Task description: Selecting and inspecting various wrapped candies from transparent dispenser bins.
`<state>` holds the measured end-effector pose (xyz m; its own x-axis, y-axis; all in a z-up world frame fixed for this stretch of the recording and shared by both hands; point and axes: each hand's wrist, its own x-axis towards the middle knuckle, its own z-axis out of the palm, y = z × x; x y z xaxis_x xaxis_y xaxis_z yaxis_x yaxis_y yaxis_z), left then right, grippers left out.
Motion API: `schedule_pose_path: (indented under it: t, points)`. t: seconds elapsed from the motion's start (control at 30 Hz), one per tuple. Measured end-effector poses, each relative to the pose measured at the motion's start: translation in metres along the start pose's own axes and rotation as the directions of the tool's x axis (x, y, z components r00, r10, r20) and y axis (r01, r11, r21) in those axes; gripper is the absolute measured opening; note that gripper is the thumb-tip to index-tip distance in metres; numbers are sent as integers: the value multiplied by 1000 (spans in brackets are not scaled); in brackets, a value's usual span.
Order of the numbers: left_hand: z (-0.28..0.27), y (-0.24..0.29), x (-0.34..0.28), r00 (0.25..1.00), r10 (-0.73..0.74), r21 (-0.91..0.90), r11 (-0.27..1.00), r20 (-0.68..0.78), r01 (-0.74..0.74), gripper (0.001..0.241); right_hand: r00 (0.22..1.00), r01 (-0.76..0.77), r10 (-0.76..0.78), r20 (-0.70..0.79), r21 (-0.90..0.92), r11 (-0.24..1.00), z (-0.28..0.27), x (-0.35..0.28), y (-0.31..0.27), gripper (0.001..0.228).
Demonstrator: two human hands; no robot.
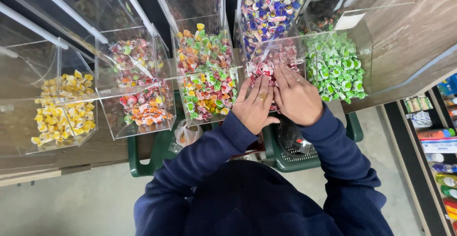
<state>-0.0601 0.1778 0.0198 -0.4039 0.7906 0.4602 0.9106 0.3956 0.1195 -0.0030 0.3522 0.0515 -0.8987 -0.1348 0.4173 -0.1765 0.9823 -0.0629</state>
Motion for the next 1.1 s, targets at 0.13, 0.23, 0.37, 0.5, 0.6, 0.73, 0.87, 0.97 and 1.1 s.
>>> schedule_pose_path:
  t: [0.13,0.23,0.37,0.5,0.6,0.73,0.87,0.97,1.1]
  points:
    - [-14,4,-11,998,64,-58,996,19,-63,47,992,-126,125,11,75,989,-31,-15,-22,45]
    - [-57,15,6,918,53,-4,998,-393,-59,32,994,-94,89,56,107,990,-33,-26,-30,31]
    - [-91,19,51,887,-30,183,975,-461,128,43,1000,3,-2,-17,58,998,-22,-25,-33,29]
    - [-89,23,54,923,-78,279,940,-378,194,42,992,-82,73,106,84,993,1,-25,-17,36]
    - [-79,26,39,932,-49,190,974,-360,124,45,999,16,-21,29,155,988,-8,-1,-13,63]
    - [-96,26,55,864,-47,280,936,-501,213,42,996,83,-81,-36,53,995,-2,12,-11,72]
    - [-79,20,44,938,-15,220,971,-346,97,29,964,-155,137,230,62,986,-9,2,-9,53]
    - [-74,24,29,952,58,202,979,-301,4,26,911,-254,237,337,6,967,-26,-21,-19,40]
    - [-66,32,4,935,150,250,966,-323,-69,31,996,60,-70,62,154,986,-20,-39,-31,60]
